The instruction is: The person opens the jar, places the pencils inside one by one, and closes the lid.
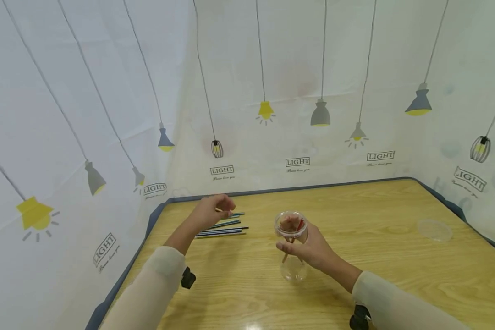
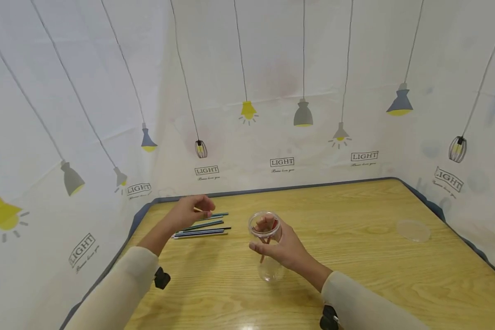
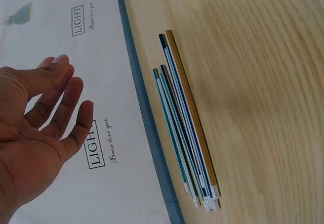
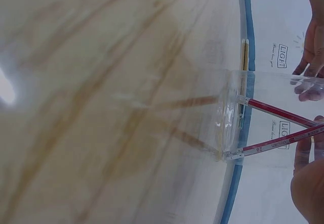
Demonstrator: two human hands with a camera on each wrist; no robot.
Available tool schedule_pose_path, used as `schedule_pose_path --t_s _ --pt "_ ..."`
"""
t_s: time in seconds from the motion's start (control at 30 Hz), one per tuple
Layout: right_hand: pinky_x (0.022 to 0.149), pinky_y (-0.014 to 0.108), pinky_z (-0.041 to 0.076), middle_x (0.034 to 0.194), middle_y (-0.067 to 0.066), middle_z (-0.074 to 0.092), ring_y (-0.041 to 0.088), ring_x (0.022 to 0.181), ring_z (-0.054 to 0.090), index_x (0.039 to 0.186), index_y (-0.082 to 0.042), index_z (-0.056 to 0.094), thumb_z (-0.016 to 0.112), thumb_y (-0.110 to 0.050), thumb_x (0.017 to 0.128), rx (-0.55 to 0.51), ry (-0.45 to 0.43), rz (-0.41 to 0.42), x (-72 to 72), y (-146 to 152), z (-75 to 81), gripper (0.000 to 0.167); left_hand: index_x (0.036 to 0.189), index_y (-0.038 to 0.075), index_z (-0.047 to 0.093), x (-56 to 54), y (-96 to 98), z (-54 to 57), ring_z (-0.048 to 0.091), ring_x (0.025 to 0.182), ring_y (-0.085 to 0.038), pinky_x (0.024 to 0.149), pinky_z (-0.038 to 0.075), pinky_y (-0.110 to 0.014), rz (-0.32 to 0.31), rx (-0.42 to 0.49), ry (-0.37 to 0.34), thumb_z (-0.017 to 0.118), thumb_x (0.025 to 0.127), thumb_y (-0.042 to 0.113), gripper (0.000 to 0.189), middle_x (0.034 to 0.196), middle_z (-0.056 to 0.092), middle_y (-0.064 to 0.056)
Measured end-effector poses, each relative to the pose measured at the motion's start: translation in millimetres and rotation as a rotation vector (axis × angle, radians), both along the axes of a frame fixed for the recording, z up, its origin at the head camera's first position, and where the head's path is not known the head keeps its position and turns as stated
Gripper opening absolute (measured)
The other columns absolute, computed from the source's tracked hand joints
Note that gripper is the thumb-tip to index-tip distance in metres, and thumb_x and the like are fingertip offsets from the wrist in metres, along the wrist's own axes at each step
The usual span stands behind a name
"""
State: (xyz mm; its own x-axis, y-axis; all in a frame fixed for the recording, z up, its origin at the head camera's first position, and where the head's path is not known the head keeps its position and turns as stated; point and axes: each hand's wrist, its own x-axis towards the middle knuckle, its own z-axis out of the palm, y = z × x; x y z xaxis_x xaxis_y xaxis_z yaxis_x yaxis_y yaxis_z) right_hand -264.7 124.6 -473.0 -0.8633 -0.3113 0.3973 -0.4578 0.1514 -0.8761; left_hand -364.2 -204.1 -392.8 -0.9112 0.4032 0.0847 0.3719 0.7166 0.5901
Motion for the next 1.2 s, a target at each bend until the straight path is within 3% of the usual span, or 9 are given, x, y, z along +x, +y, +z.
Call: schedule_pose_path --t_s 0.13,0.37,0.6,0.83,1.0,1.2 --pt "0.099 0.027 0.058 0.134 0.015 0.07 0.025 0.12 0.07 0.141 -0.006 0.058 0.088 -0.017 0.097 -0.006 -0.003 -0.002 -0.7 0.3 -0.6 0.055 0.119 0.009 0.075 -6.8 -2.8 -13.0 0.075 0.115 -0.024 0.1 0.063 -0.046 -0.008 -0.104 0.028 0.076 0.106 0.012 0.014 0.119 0.078 -0.007" --pt "0.098 0.028 0.058 0.133 0.016 0.07 0.021 0.118 0.069 0.141 -0.005 0.057 0.088 -0.017 0.097 -0.01 0.008 0.01 -0.8 0.9 -0.8 0.055 0.11 0.007 0.077 -15.5 -12.3 -33.1 0.073 0.103 -0.023 0.097 0.063 -0.046 -0.018 -0.325 0.087 0.08 0.101 0.005 0.01 0.107 0.078 -0.006" --pt "0.099 0.028 0.058 0.131 0.014 0.071 0.018 0.116 0.07 0.14 -0.006 0.059 0.088 -0.019 0.097 0.015 0.018 -0.008 -1.3 1.6 0.3 0.053 0.103 0.008 0.077 -18.7 -21.5 -45.9 0.072 0.097 -0.022 0.092 0.063 -0.046 -0.054 -0.447 0.113 0.08 0.097 0.0 0.011 0.101 0.077 -0.005" --pt "0.095 0.026 0.058 0.13 0.012 0.07 0.026 0.112 0.07 0.14 -0.007 0.058 0.088 -0.015 0.096 0.004 -0.005 -0.014 -0.3 0.6 0.7 0.053 0.101 0.009 0.078 -19.3 -24.3 -52.5 0.068 0.092 -0.018 0.09 0.062 -0.046 -0.04 -0.468 0.062 0.079 0.095 -0.001 0.012 0.098 0.077 -0.001" --pt "0.094 0.026 0.058 0.129 0.012 0.07 0.033 0.113 0.07 0.14 -0.008 0.059 0.088 -0.015 0.096 -0.005 -0.012 -0.008 -0.3 0.3 0.2 0.053 0.1 0.01 0.078 -19.5 -24.2 -55.0 0.068 0.091 -0.018 0.089 0.062 -0.045 -0.037 -0.457 0.075 0.076 0.092 -0.004 0.016 0.097 0.077 -0.001" --pt "0.098 0.026 0.058 0.131 0.015 0.072 0.026 0.118 0.071 0.139 -0.005 0.06 0.088 -0.018 0.096 -0.001 0.008 -0.004 -2.1 1.6 -1.8 0.054 0.098 0.01 0.079 -20.6 -23.1 -58.3 0.066 0.089 -0.018 0.088 0.061 -0.044 -0.02 -0.449 0.078 0.075 0.091 -0.005 0.017 0.095 0.076 -0.001"
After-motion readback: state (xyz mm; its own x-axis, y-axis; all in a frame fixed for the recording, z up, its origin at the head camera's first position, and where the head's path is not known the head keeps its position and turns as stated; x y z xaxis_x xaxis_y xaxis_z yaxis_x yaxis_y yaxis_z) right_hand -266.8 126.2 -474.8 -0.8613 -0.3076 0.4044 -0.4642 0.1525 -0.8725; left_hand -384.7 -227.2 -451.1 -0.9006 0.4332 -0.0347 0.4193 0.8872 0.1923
